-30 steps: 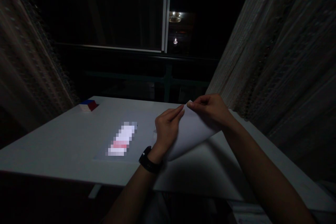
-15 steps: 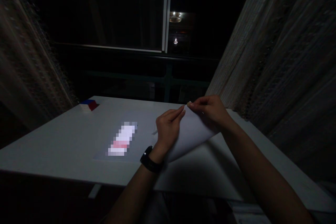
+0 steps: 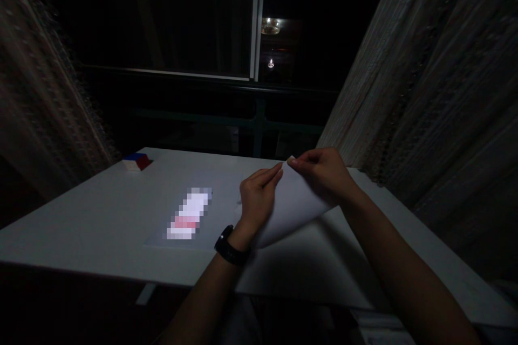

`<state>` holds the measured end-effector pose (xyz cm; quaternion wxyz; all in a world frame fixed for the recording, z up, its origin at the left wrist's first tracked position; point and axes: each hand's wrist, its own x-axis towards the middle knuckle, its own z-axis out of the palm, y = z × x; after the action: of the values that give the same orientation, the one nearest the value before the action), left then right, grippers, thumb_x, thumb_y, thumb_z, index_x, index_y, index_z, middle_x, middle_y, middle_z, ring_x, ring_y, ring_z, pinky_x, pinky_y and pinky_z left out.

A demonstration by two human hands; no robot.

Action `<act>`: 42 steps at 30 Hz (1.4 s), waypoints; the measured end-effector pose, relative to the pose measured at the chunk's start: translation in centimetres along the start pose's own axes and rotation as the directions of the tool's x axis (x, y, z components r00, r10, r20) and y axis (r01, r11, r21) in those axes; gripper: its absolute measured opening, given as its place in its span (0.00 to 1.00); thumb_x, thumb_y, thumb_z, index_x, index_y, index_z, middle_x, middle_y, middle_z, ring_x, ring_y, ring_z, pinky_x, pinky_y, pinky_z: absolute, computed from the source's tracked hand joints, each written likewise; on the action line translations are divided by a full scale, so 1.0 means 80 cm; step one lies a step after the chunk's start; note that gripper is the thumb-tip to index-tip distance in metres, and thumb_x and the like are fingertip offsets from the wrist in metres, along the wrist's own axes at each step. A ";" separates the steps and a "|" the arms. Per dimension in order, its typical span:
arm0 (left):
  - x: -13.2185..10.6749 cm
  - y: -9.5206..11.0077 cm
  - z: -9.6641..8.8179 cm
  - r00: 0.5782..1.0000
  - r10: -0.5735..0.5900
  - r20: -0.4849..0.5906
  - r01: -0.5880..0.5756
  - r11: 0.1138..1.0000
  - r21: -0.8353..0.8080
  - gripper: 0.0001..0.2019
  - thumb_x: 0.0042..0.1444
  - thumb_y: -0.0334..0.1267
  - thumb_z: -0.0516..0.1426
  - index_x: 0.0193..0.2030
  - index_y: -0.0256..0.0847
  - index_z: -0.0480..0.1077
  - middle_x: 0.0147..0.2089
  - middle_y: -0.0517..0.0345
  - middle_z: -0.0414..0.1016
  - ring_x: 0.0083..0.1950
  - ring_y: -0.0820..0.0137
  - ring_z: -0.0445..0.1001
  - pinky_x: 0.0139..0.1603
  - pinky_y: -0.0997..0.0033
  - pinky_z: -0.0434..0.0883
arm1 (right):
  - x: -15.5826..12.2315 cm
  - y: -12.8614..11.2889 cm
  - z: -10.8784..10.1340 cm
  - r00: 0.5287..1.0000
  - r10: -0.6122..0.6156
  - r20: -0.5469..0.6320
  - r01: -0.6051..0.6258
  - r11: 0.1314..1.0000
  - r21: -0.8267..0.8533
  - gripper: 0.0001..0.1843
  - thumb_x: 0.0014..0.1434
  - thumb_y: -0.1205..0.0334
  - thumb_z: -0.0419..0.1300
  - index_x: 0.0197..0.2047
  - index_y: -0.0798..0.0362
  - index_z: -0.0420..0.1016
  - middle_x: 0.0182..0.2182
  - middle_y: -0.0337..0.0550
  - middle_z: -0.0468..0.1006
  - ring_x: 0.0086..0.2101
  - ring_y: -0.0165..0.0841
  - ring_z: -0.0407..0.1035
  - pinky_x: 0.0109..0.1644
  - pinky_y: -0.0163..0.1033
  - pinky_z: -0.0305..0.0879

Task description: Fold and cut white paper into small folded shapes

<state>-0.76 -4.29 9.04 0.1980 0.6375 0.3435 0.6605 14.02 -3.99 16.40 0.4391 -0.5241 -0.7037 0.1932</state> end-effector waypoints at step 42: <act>0.005 -0.101 0.006 0.889 -0.325 -0.322 0.326 0.944 -0.053 0.14 0.53 0.40 0.58 0.45 0.39 0.74 0.45 0.50 0.77 0.47 0.63 0.75 0.49 0.62 0.70 | -0.051 0.099 0.151 0.881 0.408 -0.239 -0.134 0.701 0.700 0.34 0.36 0.59 0.71 0.47 0.53 0.64 0.43 0.50 0.76 0.40 0.40 0.72 0.44 0.46 0.69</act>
<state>-1.75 1.66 3.58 0.2452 0.4530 0.4743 0.7139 8.83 -2.43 2.40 0.6890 -0.4590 -0.4028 0.3903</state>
